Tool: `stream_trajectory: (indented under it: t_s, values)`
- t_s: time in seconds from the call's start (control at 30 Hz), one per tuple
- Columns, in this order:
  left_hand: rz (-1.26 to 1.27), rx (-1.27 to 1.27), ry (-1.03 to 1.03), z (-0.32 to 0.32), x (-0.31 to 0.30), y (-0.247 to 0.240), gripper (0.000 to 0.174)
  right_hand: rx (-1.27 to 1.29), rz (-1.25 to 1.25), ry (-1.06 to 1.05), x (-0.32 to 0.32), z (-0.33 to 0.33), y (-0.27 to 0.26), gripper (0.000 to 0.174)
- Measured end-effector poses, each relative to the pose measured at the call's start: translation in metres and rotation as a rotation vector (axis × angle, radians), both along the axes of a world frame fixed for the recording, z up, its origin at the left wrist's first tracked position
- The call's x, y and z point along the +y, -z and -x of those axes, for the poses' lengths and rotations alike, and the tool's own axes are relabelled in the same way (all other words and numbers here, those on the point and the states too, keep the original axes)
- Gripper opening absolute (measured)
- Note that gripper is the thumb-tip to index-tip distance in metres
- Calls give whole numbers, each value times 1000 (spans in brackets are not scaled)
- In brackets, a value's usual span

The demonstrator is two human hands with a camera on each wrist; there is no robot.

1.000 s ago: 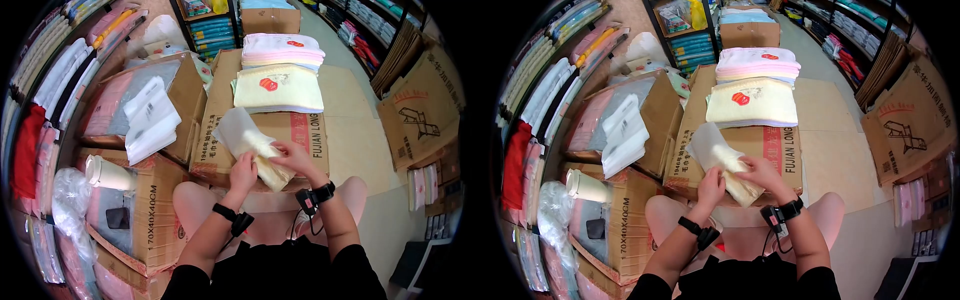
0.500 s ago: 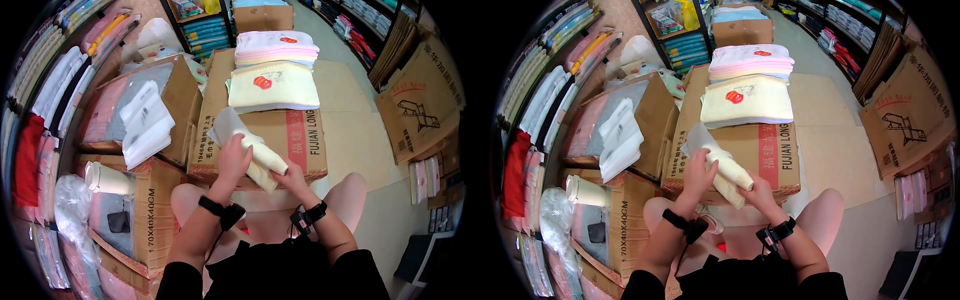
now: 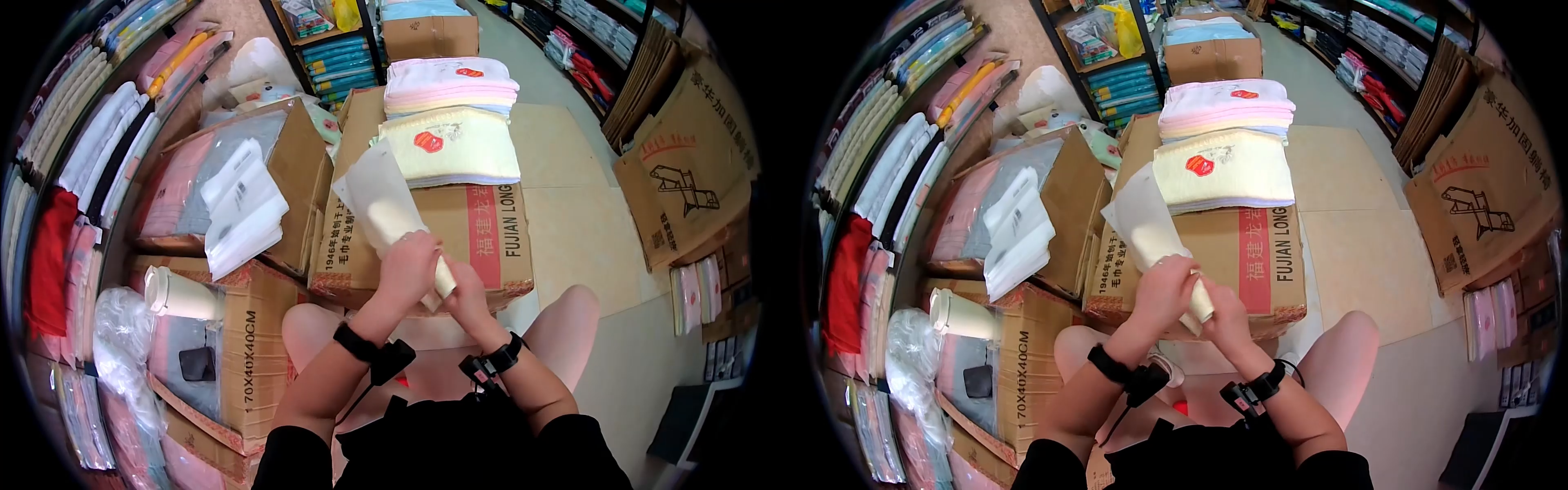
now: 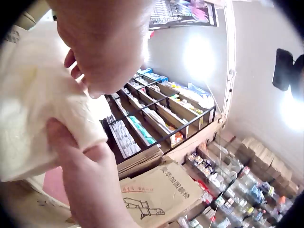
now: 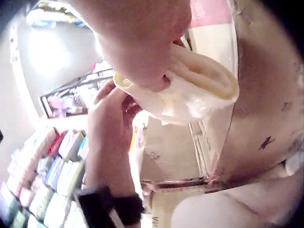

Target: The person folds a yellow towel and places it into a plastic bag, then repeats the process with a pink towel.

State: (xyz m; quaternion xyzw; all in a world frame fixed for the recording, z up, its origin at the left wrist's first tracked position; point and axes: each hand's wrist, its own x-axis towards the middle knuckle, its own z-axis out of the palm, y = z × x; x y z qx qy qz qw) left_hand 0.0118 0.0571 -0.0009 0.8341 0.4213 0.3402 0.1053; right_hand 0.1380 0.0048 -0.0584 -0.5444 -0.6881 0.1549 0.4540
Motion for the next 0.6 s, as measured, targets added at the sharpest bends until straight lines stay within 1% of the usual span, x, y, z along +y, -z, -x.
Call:
stream_trajectory:
  t_s: [0.03,0.1,0.13,0.2,0.23,0.3,0.37,0.43,0.47,0.53,0.6]
  values:
    - [0,1,-1,3,-3,-2,10,1,0,-1,0,-3,1,44]
    - [-90,-106,-172,14,-7,-5,12,607,333,-94,4,-9,3,37]
    - [-89,-104,-167,20,-8,-1,12,609,332,-90,4,-12,4,37]
    - [-50,74,-213,33,-9,16,12,952,477,-130,6,-17,7,32]
    - [-48,74,-215,36,-10,22,12,979,469,-154,6,-18,8,32]
    - [-23,187,-205,40,-10,30,12,1018,491,-154,3,-16,5,33]
    - [-35,207,-209,40,-10,32,12,1056,511,-154,2,-13,5,33]
    - [-47,226,-211,36,-13,32,13,1203,507,-131,1,-10,9,33]
    - [-78,250,-213,33,-17,32,12,1201,507,-132,0,-9,9,33]
    - [-109,276,-217,31,-27,37,11,1396,506,-75,-1,-6,9,33]
    - [4,258,-276,29,-36,46,10,1428,530,-65,-3,-6,10,34]
